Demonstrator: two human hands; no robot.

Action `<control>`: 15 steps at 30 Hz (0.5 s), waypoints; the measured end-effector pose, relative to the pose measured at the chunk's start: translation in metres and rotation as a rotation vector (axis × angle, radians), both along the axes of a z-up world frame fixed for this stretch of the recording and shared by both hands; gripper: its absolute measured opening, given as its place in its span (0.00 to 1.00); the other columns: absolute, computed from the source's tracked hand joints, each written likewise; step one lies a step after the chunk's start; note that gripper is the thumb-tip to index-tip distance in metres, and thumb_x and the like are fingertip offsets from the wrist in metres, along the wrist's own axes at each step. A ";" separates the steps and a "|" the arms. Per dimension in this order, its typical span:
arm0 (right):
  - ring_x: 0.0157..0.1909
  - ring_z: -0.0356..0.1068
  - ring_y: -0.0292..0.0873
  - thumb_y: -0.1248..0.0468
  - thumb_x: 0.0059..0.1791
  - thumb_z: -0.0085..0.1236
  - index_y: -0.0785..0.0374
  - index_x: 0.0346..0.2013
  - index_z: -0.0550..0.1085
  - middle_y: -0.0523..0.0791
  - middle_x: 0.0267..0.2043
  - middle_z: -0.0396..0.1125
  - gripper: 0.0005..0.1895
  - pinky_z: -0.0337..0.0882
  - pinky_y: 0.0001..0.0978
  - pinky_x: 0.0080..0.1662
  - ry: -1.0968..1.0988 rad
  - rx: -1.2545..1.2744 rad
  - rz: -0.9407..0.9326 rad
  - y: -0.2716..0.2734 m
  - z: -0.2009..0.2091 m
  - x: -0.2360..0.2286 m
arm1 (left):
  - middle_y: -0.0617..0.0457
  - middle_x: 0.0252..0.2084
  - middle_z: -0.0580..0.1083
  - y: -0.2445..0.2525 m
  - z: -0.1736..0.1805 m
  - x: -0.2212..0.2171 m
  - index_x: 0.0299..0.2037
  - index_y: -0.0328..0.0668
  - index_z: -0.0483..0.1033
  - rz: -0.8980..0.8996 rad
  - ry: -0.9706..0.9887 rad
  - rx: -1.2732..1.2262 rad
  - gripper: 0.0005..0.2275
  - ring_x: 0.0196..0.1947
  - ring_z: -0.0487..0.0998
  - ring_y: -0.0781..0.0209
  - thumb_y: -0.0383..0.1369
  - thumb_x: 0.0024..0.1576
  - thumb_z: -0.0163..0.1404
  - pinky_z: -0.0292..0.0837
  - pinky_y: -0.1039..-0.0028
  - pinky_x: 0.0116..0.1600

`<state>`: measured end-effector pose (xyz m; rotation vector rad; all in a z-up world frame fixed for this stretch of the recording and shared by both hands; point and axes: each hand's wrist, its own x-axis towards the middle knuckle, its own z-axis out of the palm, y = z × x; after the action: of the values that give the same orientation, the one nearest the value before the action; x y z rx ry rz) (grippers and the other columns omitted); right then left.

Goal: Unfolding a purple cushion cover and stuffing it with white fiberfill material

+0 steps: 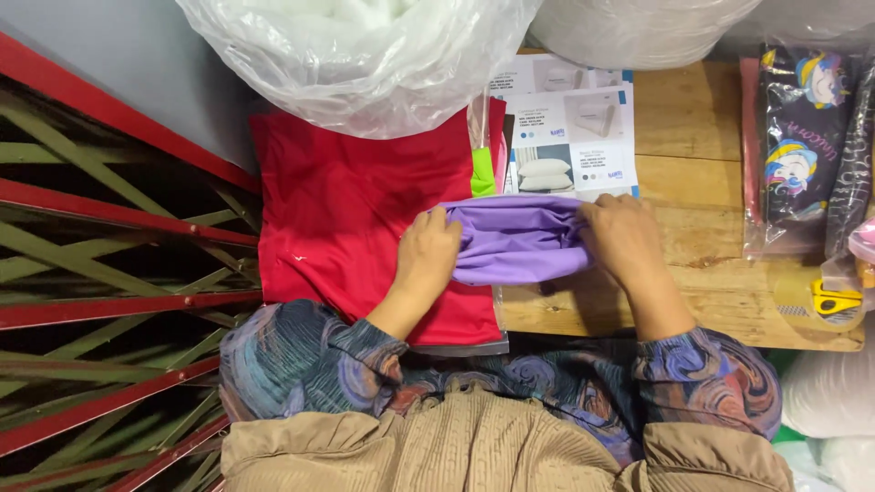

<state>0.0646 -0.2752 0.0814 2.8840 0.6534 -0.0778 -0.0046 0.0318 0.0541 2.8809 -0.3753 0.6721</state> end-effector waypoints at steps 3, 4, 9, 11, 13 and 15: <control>0.46 0.77 0.50 0.57 0.48 0.58 0.46 0.42 0.80 0.43 0.38 0.75 0.09 0.74 0.43 0.47 0.036 0.034 -0.123 -0.027 -0.011 0.011 | 0.50 0.34 0.73 0.027 -0.015 0.011 0.36 0.47 0.79 0.053 0.558 -0.264 0.06 0.35 0.79 0.44 0.35 0.51 0.57 0.77 0.57 0.38; 0.46 0.77 0.50 0.57 0.48 0.58 0.46 0.42 0.80 0.43 0.38 0.75 0.09 0.74 0.43 0.47 0.030 0.035 -0.125 -0.029 -0.007 0.013 | 0.50 0.34 0.73 0.036 -0.002 0.010 0.36 0.47 0.79 0.050 0.552 -0.262 0.06 0.35 0.79 0.44 0.35 0.51 0.57 0.77 0.57 0.38; 0.54 0.73 0.56 0.57 0.46 0.65 0.47 0.51 0.77 0.47 0.47 0.73 0.18 0.71 0.48 0.53 -0.080 0.255 -0.127 0.001 0.036 -0.005 | 0.46 0.47 0.71 0.050 0.042 0.002 0.47 0.47 0.75 0.040 0.623 -0.345 0.17 0.50 0.75 0.40 0.32 0.46 0.60 0.74 0.53 0.52; 0.51 0.73 0.56 0.58 0.47 0.64 0.48 0.48 0.77 0.47 0.46 0.72 0.14 0.72 0.47 0.50 -0.058 0.329 -0.065 0.021 0.038 -0.014 | 0.46 0.45 0.70 0.029 0.035 0.001 0.45 0.45 0.75 -0.105 0.311 -0.352 0.15 0.48 0.74 0.41 0.30 0.47 0.58 0.72 0.55 0.51; 0.49 0.74 0.56 0.60 0.49 0.63 0.50 0.46 0.76 0.48 0.44 0.71 0.11 0.73 0.47 0.48 -0.039 0.402 -0.009 0.038 0.034 -0.021 | 0.46 0.43 0.69 0.008 0.031 0.000 0.44 0.44 0.75 -0.250 -0.004 -0.350 0.13 0.46 0.73 0.42 0.29 0.48 0.56 0.70 0.56 0.50; 0.39 0.76 0.57 0.62 0.47 0.59 0.54 0.38 0.76 0.50 0.34 0.72 0.05 0.75 0.49 0.40 0.027 0.378 0.092 0.052 0.023 -0.028 | 0.50 0.36 0.69 -0.013 0.026 -0.002 0.41 0.45 0.73 -0.475 -0.037 -0.246 0.06 0.41 0.74 0.50 0.29 0.56 0.46 0.72 0.66 0.44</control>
<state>0.0371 -0.2229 0.1043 3.2092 0.8901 0.0227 -0.0062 0.0188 0.0799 2.4179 -0.8773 0.6295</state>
